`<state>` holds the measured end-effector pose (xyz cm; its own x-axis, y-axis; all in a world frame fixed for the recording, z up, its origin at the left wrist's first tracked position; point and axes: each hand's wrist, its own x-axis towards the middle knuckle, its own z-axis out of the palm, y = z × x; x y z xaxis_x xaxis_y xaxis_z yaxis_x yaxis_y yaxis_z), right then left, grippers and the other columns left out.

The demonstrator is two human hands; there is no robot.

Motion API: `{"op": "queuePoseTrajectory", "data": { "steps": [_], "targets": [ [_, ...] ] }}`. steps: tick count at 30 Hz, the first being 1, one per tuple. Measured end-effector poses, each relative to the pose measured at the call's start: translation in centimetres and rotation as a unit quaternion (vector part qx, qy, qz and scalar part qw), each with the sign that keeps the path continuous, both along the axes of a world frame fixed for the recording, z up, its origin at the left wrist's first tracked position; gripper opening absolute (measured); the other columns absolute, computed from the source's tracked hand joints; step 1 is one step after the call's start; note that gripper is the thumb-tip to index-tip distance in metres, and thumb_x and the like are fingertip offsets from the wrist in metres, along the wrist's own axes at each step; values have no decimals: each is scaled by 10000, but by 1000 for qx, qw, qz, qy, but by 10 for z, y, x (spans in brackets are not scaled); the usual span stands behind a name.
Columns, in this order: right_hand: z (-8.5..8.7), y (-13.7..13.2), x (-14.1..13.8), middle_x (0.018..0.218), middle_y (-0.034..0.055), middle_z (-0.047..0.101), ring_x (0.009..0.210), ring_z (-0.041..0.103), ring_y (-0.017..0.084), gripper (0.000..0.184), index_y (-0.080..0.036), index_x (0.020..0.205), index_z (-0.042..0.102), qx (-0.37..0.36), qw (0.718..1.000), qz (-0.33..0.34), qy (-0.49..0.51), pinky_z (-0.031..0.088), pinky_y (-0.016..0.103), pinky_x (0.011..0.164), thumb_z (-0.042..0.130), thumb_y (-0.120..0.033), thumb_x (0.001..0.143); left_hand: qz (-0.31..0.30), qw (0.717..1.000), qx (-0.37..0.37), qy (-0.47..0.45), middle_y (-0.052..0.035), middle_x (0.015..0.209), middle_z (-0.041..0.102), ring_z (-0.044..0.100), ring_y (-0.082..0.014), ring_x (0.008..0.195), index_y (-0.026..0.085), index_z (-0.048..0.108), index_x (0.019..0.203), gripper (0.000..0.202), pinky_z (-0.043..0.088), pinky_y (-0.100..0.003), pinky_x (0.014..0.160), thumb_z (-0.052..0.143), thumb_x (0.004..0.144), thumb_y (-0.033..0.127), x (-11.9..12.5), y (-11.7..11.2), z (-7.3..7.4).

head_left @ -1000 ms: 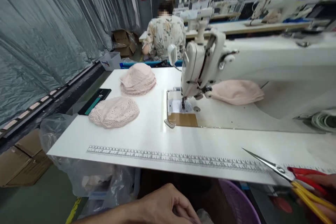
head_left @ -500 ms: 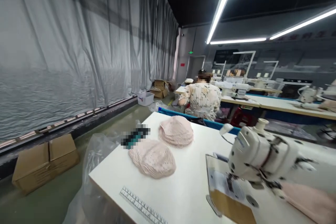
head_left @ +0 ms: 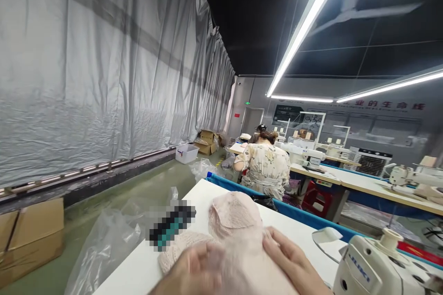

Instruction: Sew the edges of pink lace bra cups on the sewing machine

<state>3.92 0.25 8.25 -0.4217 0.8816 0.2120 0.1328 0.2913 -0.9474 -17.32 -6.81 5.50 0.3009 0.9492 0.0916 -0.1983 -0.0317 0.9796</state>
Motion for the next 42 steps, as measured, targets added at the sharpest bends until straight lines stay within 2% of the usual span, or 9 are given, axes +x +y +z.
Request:
{"op": "queuePoseTrajectory", "data": {
  "steps": [5,10,18,25,29,32,35,37,42],
  "targets": [
    [2,93,-14,875,8,626,746,616,160,377,-164,1028,568,-18,995,-101,3,502,313,676,467,-502,893,149,981,8,121,-90,1063,598,607,-182,928,153,397,1266,578,489,-279,770,665,776,301,0,103,24],
    [-28,173,-12,1148,53,563,956,585,202,302,-168,1137,543,6,967,-239,-89,499,394,791,550,-342,890,245,926,24,286,-89,1145,539,569,-203,970,151,494,1184,324,492,-396,821,526,903,310,13,186,11],
    [-86,174,-4,1170,61,558,972,579,188,272,-193,1139,544,97,943,-261,-183,489,399,820,529,-331,905,199,849,130,471,-91,1208,510,542,-224,1036,164,507,1182,318,471,-430,867,525,904,317,26,196,-41],
    [-112,146,-8,1149,60,567,957,583,183,269,-189,1131,545,175,917,-300,-196,490,398,815,526,-335,906,133,823,208,511,-87,1166,535,561,-205,994,160,523,1155,290,485,-408,843,517,909,314,15,209,-44],
    [-104,124,0,1188,68,540,1015,558,210,311,-181,1162,523,230,906,-300,-190,459,440,855,536,-343,897,149,815,201,522,-89,1182,526,556,-209,1006,163,520,1161,295,481,-414,851,517,909,317,16,203,-35],
    [-93,82,3,1164,107,538,1102,502,250,283,-191,1134,532,277,920,-213,-178,398,473,926,424,-354,931,169,809,193,529,-101,1287,451,487,-250,1121,183,473,1233,353,413,-476,934,512,908,316,9,180,-23],
    [-85,29,1,1084,57,596,1041,555,218,202,-273,1014,596,300,934,-44,-188,459,355,870,462,-368,897,131,810,212,531,-90,1305,435,406,-244,1200,216,472,1273,364,310,-406,1025,451,909,197,-1,135,-6],
    [-84,1,-5,1069,37,601,942,593,187,183,-291,1035,581,302,930,26,-207,489,307,792,535,-333,863,64,814,236,526,-50,1185,528,501,-196,1084,223,567,1177,311,356,-303,969,469,886,176,-7,95,1],
    [-85,-18,-18,960,51,598,800,582,197,92,-251,925,578,306,911,84,-262,475,326,671,511,-251,861,-57,796,258,544,-16,919,607,576,-197,870,226,638,1028,287,416,-244,742,676,757,313,-9,23,-6]
  ]
}}
